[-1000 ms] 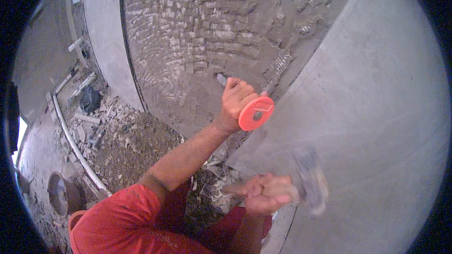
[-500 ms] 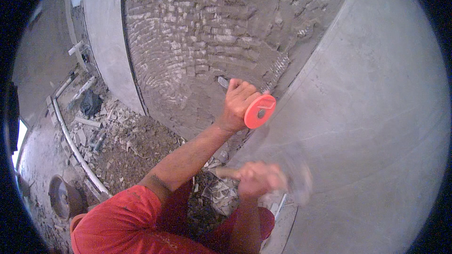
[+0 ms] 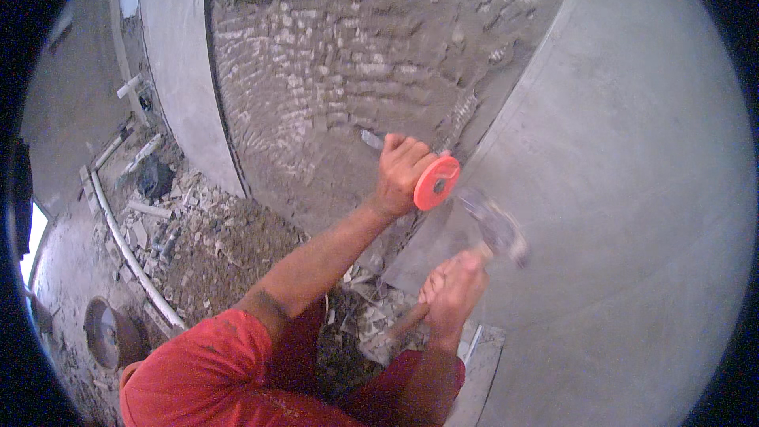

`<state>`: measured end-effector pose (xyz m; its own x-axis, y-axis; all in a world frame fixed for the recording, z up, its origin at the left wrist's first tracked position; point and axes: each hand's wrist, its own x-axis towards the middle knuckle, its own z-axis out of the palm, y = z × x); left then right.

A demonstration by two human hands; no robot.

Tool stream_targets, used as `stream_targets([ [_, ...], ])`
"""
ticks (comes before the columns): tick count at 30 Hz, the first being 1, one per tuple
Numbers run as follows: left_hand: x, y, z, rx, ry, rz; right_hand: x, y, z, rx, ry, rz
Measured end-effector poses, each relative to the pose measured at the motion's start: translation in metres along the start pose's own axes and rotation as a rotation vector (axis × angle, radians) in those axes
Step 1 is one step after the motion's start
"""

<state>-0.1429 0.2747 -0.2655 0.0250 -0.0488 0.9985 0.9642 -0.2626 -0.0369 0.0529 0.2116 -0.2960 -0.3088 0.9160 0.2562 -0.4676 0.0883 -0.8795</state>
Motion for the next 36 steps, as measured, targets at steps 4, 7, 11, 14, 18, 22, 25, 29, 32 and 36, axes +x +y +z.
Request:
stream_targets([
  [4, 0.004, 0.012, 0.008, -0.060, -0.005, -0.018, -0.001, 0.038, -0.014, 0.286, 0.140, -0.117],
  [7, -0.002, 0.005, -0.002, -0.051, 0.002, -0.025, -0.002, 0.022, -0.010, -0.060, -0.032, 0.004],
  [11, 0.000, 0.002, -0.004, -0.058, 0.032, -0.024, -0.018, 0.029, -0.020, 0.214, 0.048, -0.085],
  [14, -0.002, 0.010, -0.003, -0.090, 0.017, -0.042, -0.018, 0.039, 0.004, 0.409, 0.183, -0.131],
  [18, -0.001, 0.002, -0.006, -0.054, -0.015, -0.017, -0.007, 0.014, -0.003, -0.127, 0.017, 0.057],
  [22, -0.001, 0.003, -0.010, -0.049, -0.011, -0.046, -0.015, 0.013, 0.001, 0.134, 0.025, -0.269],
  [25, 0.004, 0.011, -0.002, -0.108, -0.004, -0.044, 0.000, 0.060, -0.029, -0.408, 0.028, -0.597],
  [29, -0.002, -0.001, -0.010, -0.053, -0.002, -0.050, -0.007, 0.024, -0.003, -0.296, -0.077, -0.002],
  [32, 0.000, 0.003, -0.008, -0.065, 0.012, -0.052, -0.018, 0.019, -0.009, -0.026, 0.008, -0.214],
  [36, 0.003, 0.004, -0.006, -0.077, 0.002, -0.049, -0.012, 0.023, 0.010, 0.242, -0.059, -0.313],
])
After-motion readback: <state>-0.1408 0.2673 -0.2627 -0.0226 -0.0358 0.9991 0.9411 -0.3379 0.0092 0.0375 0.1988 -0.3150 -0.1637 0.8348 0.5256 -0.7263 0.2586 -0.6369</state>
